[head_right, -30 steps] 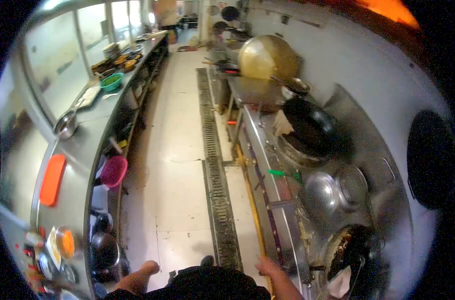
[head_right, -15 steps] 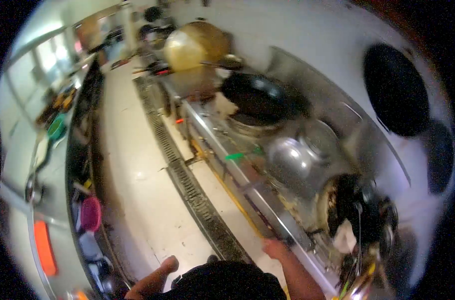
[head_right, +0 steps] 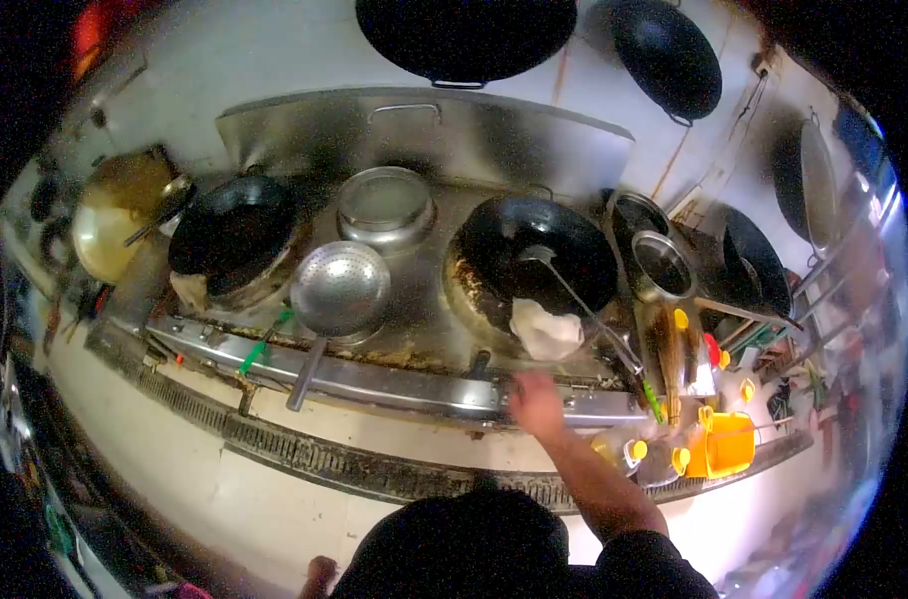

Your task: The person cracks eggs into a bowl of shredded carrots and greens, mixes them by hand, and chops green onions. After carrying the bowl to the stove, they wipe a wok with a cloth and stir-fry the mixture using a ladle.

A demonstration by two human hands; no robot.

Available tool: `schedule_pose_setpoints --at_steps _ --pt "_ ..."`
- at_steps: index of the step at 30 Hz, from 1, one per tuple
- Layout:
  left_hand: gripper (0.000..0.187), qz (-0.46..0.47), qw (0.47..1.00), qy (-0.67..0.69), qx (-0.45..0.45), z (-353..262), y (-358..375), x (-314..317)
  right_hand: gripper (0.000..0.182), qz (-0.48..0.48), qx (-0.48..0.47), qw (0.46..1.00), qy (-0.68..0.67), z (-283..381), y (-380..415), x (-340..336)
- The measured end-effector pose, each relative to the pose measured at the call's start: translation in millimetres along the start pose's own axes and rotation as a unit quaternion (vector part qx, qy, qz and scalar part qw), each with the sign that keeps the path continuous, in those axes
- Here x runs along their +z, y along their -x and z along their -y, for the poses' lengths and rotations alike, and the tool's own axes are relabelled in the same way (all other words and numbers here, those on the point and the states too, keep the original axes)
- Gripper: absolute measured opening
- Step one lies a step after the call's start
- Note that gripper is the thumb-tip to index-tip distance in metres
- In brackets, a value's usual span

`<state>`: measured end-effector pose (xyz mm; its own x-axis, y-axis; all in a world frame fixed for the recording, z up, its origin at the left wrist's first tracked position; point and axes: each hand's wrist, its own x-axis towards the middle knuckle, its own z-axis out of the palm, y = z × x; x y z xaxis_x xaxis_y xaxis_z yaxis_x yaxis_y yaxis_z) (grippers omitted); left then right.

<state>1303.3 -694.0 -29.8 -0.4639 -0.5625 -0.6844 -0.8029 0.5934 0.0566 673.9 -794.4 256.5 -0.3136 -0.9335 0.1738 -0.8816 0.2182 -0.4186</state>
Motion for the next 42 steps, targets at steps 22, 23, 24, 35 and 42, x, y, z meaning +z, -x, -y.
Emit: schedule_pose_setpoints --at_steps 22,23,24,35,42 --pt "0.021 0.047 0.976 0.188 -0.098 -216.3 -6.8 -40.3 0.041 0.074 0.025 0.976 0.201 -95.7 -142.2 -6.9" --pt "0.024 -0.011 0.978 0.198 -0.063 -216.7 1.0 -23.3 0.038 0.019 -0.002 0.984 0.177 -99.7 -138.9 -1.7" --pt "0.025 0.009 0.979 0.185 -0.079 -222.6 6.9 -17.1 0.036 -0.034 -0.03 0.988 0.15 -105.3 -134.6 4.3" --pt "0.031 -0.053 0.891 0.405 -0.198 -232.5 -23.1 -5.9 0.035 -0.147 -0.124 0.973 0.131 -88.9 -120.7 6.1" --pt "0.034 -0.112 0.858 0.454 -0.212 -207.4 -45.9 35.0 0.03 -0.117 -0.024 0.978 0.168 -86.1 -125.4 15.1"
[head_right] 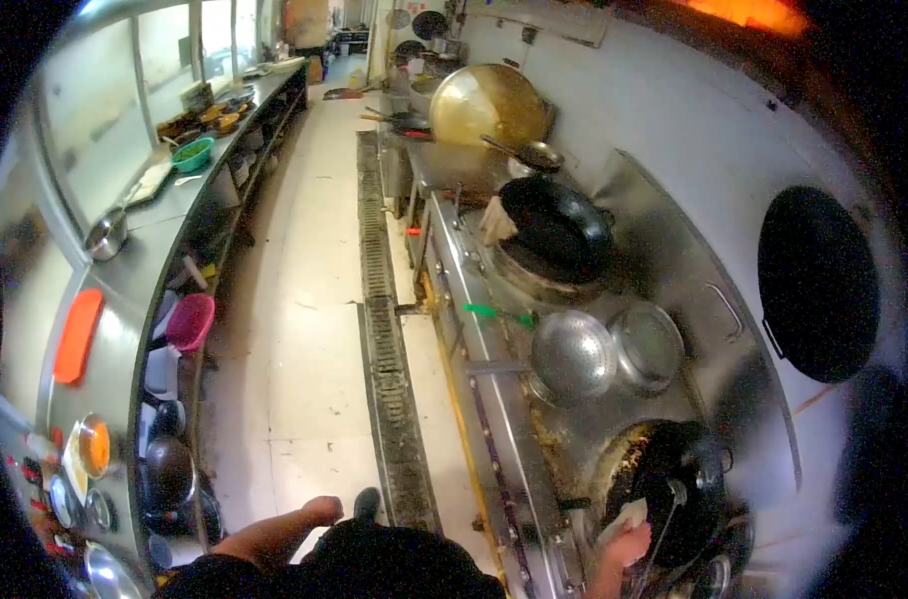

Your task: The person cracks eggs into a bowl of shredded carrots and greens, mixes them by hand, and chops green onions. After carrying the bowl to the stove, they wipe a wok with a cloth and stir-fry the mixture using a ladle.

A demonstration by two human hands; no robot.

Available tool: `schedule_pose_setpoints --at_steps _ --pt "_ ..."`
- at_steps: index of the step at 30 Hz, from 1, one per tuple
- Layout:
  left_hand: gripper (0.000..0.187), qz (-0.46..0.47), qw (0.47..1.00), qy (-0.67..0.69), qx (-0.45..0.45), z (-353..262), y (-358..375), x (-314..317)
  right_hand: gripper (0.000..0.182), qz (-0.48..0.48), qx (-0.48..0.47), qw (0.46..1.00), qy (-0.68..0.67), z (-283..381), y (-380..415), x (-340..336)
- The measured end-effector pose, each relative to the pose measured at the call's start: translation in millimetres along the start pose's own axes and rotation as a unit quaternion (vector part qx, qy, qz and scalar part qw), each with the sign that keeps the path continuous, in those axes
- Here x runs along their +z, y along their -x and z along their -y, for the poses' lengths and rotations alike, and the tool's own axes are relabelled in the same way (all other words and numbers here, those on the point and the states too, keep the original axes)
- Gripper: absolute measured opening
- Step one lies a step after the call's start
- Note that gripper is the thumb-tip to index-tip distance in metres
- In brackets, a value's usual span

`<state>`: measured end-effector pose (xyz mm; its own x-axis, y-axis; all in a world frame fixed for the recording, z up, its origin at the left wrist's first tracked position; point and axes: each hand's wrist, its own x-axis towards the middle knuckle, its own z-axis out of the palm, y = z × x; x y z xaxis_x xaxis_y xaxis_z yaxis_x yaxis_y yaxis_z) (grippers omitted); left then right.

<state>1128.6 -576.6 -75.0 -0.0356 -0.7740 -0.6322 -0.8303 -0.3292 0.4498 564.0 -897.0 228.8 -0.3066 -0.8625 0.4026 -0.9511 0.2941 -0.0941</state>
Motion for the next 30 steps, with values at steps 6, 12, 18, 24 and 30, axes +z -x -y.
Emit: schedule_pose_setpoints --at_steps 6,12,18,24,30 --pt "0.038 0.034 0.986 0.035 -0.158 17.4 46.4 -56.3 0.022 -0.112 0.026 0.98 0.16 1.9 0.9 21.2" --pt "0.039 0.052 0.968 0.067 -0.238 65.6 68.7 -74.8 0.039 -0.018 0.045 0.987 0.151 -19.1 -2.1 30.6" --pt "0.039 0.056 0.977 0.051 -0.197 83.2 68.0 -118.1 0.063 -0.145 -0.122 0.97 0.154 90.5 45.2 -9.9" --pt "0.038 0.014 0.982 0.067 -0.179 106.3 49.7 -149.9 0.06 0.078 -0.25 0.96 -0.096 217.2 149.3 64.3" --pt "0.036 -0.111 0.971 0.123 -0.171 149.2 41.3 -138.3 0.04 0.286 -0.342 0.882 -0.155 296.5 161.7 97.8"
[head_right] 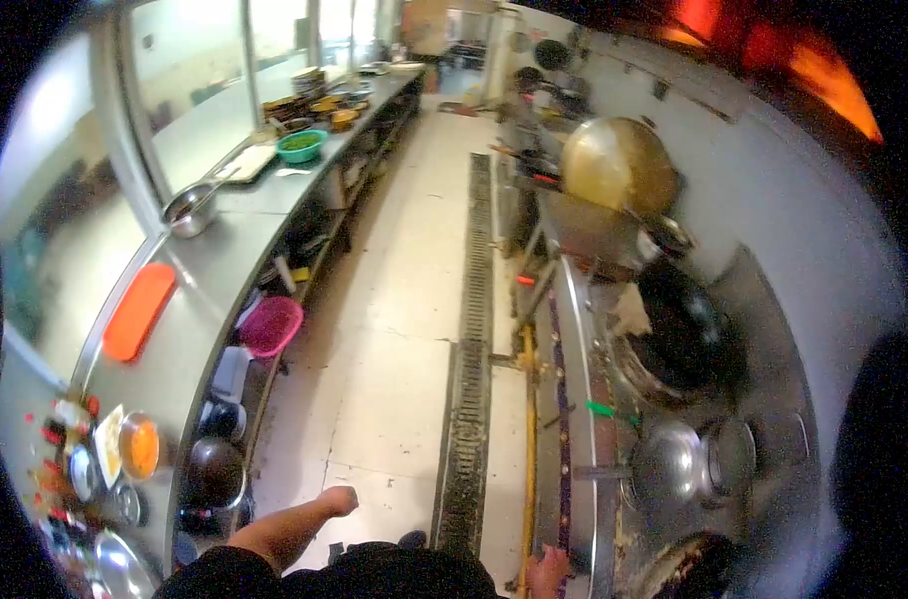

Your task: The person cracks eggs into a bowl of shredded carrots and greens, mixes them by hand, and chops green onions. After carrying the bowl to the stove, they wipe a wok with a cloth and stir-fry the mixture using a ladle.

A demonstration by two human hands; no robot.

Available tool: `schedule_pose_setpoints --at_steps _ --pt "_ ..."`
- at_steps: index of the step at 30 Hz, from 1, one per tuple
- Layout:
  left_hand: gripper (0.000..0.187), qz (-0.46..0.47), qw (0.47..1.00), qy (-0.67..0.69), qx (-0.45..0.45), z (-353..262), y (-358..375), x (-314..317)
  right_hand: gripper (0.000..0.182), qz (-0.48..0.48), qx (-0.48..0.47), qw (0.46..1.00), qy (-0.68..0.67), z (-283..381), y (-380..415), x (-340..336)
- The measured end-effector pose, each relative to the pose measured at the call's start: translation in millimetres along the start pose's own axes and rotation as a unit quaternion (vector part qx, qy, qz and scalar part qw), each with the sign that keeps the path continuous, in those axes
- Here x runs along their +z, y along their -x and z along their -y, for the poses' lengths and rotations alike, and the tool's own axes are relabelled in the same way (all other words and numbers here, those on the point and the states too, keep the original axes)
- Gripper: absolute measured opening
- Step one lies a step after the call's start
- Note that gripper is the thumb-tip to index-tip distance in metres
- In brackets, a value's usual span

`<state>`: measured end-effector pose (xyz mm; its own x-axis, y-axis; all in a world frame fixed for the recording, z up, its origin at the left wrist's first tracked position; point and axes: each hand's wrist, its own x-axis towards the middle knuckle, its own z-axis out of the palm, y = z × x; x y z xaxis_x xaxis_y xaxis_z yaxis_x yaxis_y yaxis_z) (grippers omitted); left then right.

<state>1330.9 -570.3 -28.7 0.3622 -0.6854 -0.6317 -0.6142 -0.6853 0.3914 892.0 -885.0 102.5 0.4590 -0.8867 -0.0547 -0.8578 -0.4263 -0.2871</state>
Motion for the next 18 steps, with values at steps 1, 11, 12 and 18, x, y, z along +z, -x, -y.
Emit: schedule_pose_setpoints --at_steps 1,11,12,18 --pt "0.036 -0.015 0.999 0.034 -0.04 -11.0 17.9 -18.7 0.04 0.008 -0.02 1.0 0.002 -3.3 -10.8 9.6" --pt "0.037 -0.059 0.902 0.236 -0.356 -0.4 157.0 17.9 0.025 0.497 -0.14 0.851 0.1 -17.6 -174.2 115.7" --pt "0.037 -0.097 0.877 0.256 -0.394 1.1 170.1 24.2 0.025 0.516 -0.137 0.839 0.103 0.1 -188.8 118.6" --pt "0.034 -0.171 0.86 0.267 -0.4 38.1 200.5 96.7 0.026 0.505 -0.157 0.847 0.057 122.2 -318.7 144.8"
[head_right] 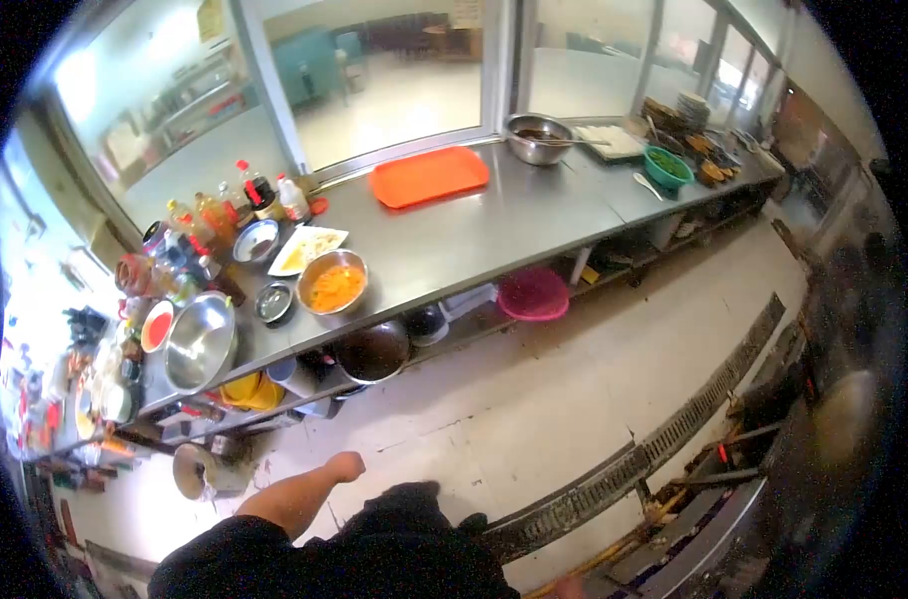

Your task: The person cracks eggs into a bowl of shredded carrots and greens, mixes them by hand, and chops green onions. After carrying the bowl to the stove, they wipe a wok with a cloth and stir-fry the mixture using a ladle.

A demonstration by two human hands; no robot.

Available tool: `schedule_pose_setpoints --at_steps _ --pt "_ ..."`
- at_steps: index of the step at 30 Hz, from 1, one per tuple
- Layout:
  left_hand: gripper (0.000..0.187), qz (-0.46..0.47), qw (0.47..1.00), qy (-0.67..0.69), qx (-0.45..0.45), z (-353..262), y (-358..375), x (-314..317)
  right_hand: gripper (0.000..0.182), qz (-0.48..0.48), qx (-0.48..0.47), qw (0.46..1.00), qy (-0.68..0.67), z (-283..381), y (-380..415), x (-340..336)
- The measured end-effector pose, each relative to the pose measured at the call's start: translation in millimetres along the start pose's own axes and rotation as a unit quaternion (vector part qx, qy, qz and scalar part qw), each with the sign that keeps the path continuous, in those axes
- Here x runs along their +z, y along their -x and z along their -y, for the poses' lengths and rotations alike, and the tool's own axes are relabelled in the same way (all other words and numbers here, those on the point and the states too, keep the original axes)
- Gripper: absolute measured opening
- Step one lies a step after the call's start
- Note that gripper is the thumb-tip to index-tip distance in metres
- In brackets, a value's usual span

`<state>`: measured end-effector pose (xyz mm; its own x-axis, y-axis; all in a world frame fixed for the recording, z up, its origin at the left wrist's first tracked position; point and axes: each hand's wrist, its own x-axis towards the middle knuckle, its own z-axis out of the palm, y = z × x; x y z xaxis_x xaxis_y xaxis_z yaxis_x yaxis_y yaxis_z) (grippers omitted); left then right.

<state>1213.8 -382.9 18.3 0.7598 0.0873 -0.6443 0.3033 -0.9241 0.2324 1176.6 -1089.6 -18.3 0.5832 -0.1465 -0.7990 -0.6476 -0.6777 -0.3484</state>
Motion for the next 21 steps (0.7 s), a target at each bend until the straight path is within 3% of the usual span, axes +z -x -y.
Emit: schedule_pose_setpoints --at_steps 1,2,3,4,6,7,8,10,12,13,14,15,16,17,20,21 --pt "0.034 -0.001 1.0 0.007 -0.005 1.3 3.7 -9.4 0.026 -0.02 -0.004 0.999 -0.043 22.2 -12.2 -23.9" --pt "0.031 -0.04 0.983 0.162 -0.072 0.8 6.7 -32.2 0.026 -0.039 -0.01 0.995 -0.093 46.2 -22.0 -44.3" --pt "0.029 -0.078 0.938 0.31 -0.135 1.2 4.4 -57.6 0.026 -0.059 -0.019 0.988 -0.144 72.3 -28.9 -61.0" --pt "0.028 -0.106 0.895 0.409 -0.144 8.2 -9.2 -73.7 0.026 -0.081 -0.028 0.977 -0.197 99.4 -33.6 -72.1" --pt "0.031 -0.166 0.792 0.572 -0.139 25.3 -39.6 -113.2 0.015 -0.14 -0.052 0.95 -0.275 173.4 -23.3 -72.5" --pt "0.036 -0.199 0.735 0.636 -0.126 31.9 -54.1 -139.0 0.015 -0.194 -0.074 0.912 -0.353 197.0 -18.6 -64.8" --pt "0.041 -0.221 0.682 0.687 -0.118 38.3 -67.7 -165.8 0.015 -0.197 -0.075 0.911 -0.354 216.3 -12.6 -51.6" --pt "0.049 -0.256 0.585 0.763 -0.103 55.2 -93.8 -216.3 0.015 -0.241 -0.078 0.928 -0.273 256.4 -1.0 -19.9" --pt "0.045 -0.277 0.496 0.813 -0.128 55.9 -96.1 -266.9 0.014 -0.167 -0.042 0.957 -0.235 273.1 12.5 21.3" --pt "0.045 -0.273 0.496 0.814 -0.127 64.5 -100.1 -276.5 0.019 -0.127 -0.075 0.984 -0.098 245.4 -7.6 51.2" --pt "0.043 -0.21 0.476 0.847 -0.111 73.2 -106.9 -286.4 0.026 -0.083 -0.108 0.99 0.04 220.5 -29.3 76.7" --pt "0.04 -0.146 0.454 0.873 -0.096 80.5 -111.6 -293.7 0.021 -0.017 -0.097 0.994 0.042 232.8 -15.1 97.5" --pt "0.039 -0.114 0.431 0.89 -0.096 83.0 -113.3 -299.0 0.027 0.048 0.001 0.999 0.002 265.6 20.0 109.0" --pt "0.039 -0.108 0.433 0.889 -0.101 84.3 -115.6 -301.0 0.027 0.048 0.008 0.999 0.0 266.8 26.5 120.9" --pt "0.039 -0.102 0.34 0.931 -0.086 82.3 -122.7 -303.8 0.029 0.027 -0.029 0.999 0.008 272.5 52.8 145.6" --pt "0.039 -0.097 0.342 0.93 -0.089 81.5 -124.6 -305.5 0.029 0.026 -0.024 0.999 0.006 274.2 57.3 149.9"
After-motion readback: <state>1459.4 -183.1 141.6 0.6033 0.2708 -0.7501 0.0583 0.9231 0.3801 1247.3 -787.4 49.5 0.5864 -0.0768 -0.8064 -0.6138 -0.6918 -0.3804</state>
